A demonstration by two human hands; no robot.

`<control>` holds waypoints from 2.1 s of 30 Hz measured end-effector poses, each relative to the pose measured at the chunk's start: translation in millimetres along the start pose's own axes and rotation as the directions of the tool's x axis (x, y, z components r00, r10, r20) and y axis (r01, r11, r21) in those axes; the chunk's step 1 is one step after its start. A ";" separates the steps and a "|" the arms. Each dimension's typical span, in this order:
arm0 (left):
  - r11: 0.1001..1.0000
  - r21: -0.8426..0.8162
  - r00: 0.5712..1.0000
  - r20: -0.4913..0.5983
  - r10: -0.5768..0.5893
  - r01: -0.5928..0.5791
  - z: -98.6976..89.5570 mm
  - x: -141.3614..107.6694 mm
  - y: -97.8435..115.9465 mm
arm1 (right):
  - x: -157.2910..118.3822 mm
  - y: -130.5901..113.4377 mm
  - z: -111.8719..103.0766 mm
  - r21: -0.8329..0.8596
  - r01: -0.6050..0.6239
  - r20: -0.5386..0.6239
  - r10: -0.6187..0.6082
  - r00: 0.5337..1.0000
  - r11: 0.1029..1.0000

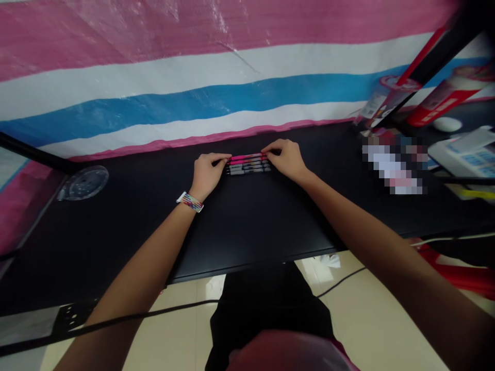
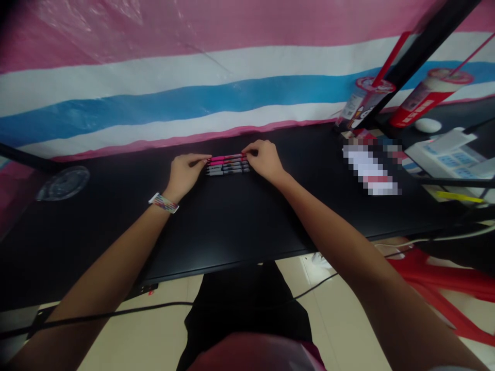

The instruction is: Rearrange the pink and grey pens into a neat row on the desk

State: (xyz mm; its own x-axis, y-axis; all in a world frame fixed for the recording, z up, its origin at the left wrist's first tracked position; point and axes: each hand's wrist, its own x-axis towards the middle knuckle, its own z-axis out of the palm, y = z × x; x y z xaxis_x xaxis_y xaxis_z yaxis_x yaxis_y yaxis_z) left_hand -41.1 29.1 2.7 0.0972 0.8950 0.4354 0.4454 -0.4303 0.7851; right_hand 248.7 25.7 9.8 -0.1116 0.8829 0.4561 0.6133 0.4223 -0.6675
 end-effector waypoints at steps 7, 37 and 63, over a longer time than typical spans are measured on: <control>0.998 0.026 0.998 -0.027 0.051 -0.050 0.5 1.4 -5.0 | -0.5 -1.9 0.5 -0.035 -0.030 0.021 0.031 0.999 0.999; 0.833 -0.537 0.990 0.109 -0.086 0.131 30.7 -19.6 37.1 | -3.6 -19.0 28.1 0.307 -0.223 0.035 0.223 0.974 0.925; 0.647 0.738 0.966 -0.027 -0.257 0.193 -23.0 -9.5 14.0 | -4.4 18.1 -10.4 -0.616 -0.227 0.032 0.312 0.950 0.754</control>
State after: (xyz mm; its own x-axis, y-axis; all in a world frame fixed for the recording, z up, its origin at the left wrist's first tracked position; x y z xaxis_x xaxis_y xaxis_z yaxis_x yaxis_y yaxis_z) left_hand -56.3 11.9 19.8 -0.0444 0.9721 0.2303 0.9637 -0.0190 0.2663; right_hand 268.4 27.3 1.9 0.0597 0.9767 0.2060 0.9697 -0.0078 -0.2444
